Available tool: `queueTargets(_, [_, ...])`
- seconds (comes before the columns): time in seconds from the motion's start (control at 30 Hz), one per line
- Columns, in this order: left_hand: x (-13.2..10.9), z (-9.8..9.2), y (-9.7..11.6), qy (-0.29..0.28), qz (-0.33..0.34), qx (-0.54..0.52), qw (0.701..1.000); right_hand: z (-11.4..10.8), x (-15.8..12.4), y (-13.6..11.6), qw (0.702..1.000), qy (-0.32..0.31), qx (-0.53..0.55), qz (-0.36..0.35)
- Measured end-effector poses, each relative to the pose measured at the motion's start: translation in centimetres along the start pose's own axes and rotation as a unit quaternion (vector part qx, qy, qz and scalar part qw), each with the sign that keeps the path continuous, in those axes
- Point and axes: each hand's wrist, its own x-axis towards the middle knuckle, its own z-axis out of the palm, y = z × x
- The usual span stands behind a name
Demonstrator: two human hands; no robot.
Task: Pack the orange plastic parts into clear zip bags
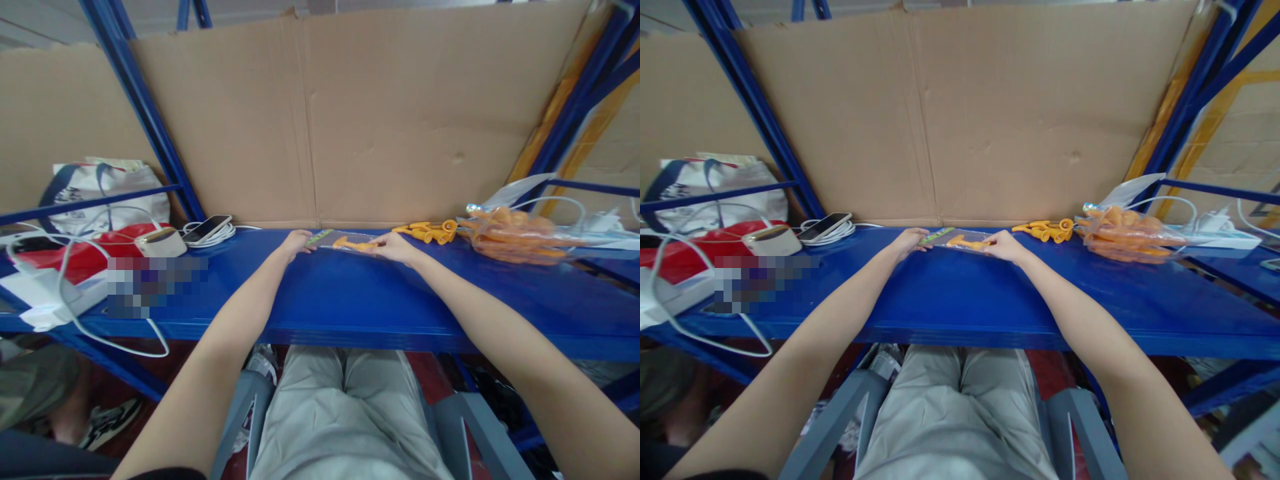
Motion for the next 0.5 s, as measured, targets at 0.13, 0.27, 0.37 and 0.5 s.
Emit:
queueTargets(0.13, [-0.7, 1.1, 0.6, -0.08, 0.01, -0.089, 0.993, -0.1, 0.0, 0.1, 0.996, -0.021, -0.056, -0.06])
queueTargets(0.27, [-1.1, 1.6, 1.0, -0.104, -0.017, -0.185, 0.977, 0.2, 0.0, 0.2, 0.996, -0.022, -0.024, -0.085])
queueTargets(0.37, [-1.5, 1.7, 1.4, -0.124, -0.033, -0.248, 0.96, 0.3, 0.1, 0.3, 0.997, -0.016, -0.032, -0.073])
queueTargets(0.5, [-2.1, 1.5, 1.9, -0.134, -0.042, -0.28, 0.95, 0.0, -0.1, 0.4, 0.998, -0.033, -0.007, -0.059])
